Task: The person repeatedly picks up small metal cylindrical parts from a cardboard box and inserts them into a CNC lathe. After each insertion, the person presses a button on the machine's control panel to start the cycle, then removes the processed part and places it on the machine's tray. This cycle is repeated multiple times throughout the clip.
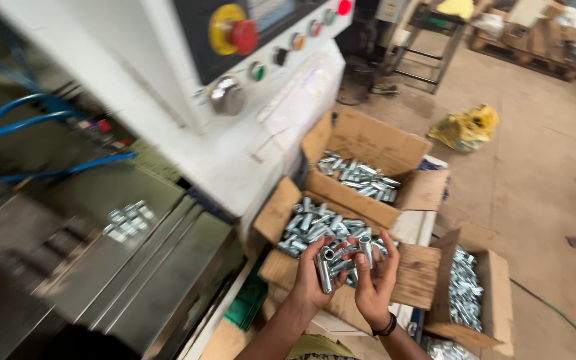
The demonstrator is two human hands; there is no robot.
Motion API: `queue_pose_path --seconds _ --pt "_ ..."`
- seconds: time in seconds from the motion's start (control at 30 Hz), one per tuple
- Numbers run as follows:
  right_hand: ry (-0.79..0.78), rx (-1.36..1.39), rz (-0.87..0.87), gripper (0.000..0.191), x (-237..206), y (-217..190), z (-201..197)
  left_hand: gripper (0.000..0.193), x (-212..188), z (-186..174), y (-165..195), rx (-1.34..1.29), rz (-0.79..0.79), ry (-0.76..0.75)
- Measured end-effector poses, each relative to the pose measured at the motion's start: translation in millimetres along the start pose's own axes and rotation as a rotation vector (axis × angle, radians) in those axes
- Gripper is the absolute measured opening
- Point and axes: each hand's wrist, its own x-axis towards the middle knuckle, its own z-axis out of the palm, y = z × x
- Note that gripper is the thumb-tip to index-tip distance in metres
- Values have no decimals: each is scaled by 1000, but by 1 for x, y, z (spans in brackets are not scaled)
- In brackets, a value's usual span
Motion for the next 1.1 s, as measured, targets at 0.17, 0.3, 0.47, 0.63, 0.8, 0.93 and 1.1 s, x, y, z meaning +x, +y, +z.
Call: queue_pose_path --seconds 0.17,0.3,0.47,0.63,0.8,0.93,1.1 --pt "-92 3 42 42 -32 2 56 29 -87 -26 41 62 228 14" --pt "-204 69 -85 41 -102 11 130 33 -162 -63 68 0 446 216" --pt "-436 261 83 40 -188 0 213 35 -255 -112 89 -148 742 248" --pt "-549 506 532 38 -202 -28 270 39 -349 -139 118 -133 840 359" --pt "-593 782 845 41 -182 -40 316 43 -418 -129 176 135 979 359" --pt "-681 656 848 41 -156 -28 361 49 -452 -103 232 351 1017 421" --pt "-870 612 780 29 -144 33 474 52 -478 -61 286 462 1056 389"
